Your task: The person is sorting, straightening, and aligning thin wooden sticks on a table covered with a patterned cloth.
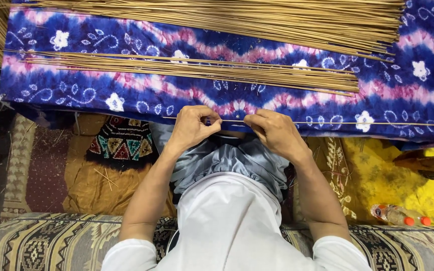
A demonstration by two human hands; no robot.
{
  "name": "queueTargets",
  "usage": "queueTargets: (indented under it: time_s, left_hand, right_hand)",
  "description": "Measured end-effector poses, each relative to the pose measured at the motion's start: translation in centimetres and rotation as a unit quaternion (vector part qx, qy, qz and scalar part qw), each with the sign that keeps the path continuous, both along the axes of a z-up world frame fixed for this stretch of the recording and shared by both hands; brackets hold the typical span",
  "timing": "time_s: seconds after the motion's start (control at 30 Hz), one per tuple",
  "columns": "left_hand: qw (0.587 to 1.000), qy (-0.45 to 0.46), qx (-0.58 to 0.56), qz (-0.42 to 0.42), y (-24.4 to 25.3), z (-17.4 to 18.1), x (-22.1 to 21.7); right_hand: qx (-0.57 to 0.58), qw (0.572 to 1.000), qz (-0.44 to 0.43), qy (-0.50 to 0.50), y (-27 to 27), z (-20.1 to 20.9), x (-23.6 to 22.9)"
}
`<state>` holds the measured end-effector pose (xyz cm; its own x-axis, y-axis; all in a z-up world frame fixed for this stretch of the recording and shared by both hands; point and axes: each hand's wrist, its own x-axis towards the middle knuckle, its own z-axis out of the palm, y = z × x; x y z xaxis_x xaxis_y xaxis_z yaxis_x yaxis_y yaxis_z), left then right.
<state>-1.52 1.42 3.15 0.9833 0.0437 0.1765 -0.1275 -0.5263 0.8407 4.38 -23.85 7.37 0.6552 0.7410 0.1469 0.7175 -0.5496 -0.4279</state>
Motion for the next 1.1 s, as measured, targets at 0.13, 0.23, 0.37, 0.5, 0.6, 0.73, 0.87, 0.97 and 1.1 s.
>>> queueTargets:
  time_s: [0.13, 0.23, 0.37, 0.5, 0.6, 0.73, 0.87, 0.97, 1.1]
  left_hand:
    - [1.0, 0.003, 0.003, -0.015, -0.3, 0.1, -0.7]
    - [1.0, 0.007, 0.005, -0.018, -0.4, 0.1, -0.8]
    - [1.0, 0.002, 0.01, -0.02, -0.4, 0.4, -1.0]
    - [1.0, 0.009, 0.014, -0.017, -0.5, 0.7, -1.1]
    - [1.0, 0.008, 0.014, -0.018, -0.5, 0.3, -0.9]
    - [1.0, 0.003, 0.029, -0.008, -0.6, 0.3, -0.4]
    - [1.0, 0.005, 0.004, -0.016, -0.5, 0.3, -0.1]
    - [1.0, 0.007, 0.005, -0.012, -0.3, -0.1, 0.1]
    - [1.0, 0.001, 0.001, -0.018, -0.1, -0.2, 0.2]
  right_hand:
    - [-0.007, 1.0, -0.003, 0.0, -0.4, -0.2, -0.7]
    - [-0.011, 1.0, -0.006, -0.003, -0.4, 0.0, -0.9]
    - [-0.004, 1.0, -0.001, 0.006, -0.6, -0.2, -1.0]
    - [-0.002, 1.0, 0.003, 0.016, -0.7, -0.4, -1.0]
    - [0.004, 1.0, 0.004, 0.024, -0.6, -0.4, -0.8]
    - [0.005, 1.0, 0.001, 0.025, -0.5, -0.5, -0.4]
    - [0.001, 1.0, -0.003, 0.019, -0.4, -0.6, -0.1]
    - [0.007, 1.0, -0.003, 0.026, -0.2, -0.6, 0.1]
    - [0.005, 0.999, 0.0, 0.034, -0.2, -1.0, 0.3]
